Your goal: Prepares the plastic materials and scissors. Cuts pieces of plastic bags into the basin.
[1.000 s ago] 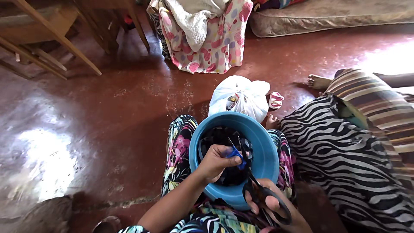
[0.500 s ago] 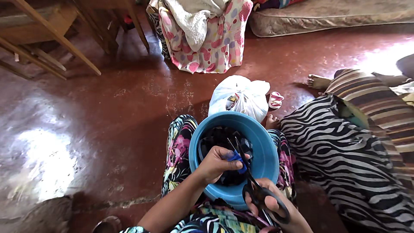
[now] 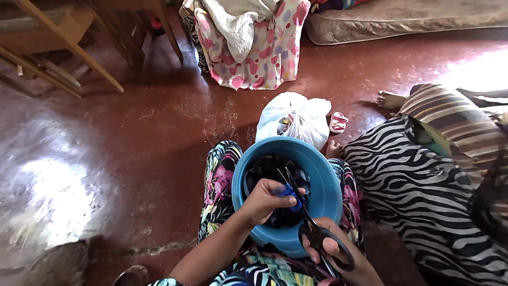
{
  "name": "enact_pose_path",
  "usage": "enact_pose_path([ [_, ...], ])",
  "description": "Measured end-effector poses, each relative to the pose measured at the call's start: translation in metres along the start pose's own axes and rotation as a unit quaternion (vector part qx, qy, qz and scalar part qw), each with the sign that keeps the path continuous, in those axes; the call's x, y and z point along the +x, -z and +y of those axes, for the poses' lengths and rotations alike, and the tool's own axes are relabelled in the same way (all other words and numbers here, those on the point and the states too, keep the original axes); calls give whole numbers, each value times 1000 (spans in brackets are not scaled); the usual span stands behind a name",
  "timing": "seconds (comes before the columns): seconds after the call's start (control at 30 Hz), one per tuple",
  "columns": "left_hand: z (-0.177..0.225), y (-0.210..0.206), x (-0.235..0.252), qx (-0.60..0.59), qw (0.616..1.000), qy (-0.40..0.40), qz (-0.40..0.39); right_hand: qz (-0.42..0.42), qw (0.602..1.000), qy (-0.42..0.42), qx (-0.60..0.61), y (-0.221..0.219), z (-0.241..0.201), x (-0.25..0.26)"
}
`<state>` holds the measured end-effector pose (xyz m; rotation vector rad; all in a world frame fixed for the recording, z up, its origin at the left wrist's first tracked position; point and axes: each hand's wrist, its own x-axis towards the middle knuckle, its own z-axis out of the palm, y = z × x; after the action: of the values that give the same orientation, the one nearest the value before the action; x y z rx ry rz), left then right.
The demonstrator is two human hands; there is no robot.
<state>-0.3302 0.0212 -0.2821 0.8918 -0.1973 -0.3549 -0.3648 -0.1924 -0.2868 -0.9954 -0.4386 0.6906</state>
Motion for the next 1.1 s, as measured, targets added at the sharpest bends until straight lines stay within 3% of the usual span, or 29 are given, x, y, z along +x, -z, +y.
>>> enact_pose_path([
  [0.63,0,-1,0,-3,999,10,34,59,998,-18,15,-7,-2,0],
  [0.8,2,0,1,-1,999,-2,51,24,1000,8,8,-3,-1,-1],
  [0.97,26,2,1,28,994,38,102,80,985,-10,-151,3,-15,-12],
  [1.1,40,8,4,83,991,14,106,152,911,-43,-382,5,-30,-21],
])
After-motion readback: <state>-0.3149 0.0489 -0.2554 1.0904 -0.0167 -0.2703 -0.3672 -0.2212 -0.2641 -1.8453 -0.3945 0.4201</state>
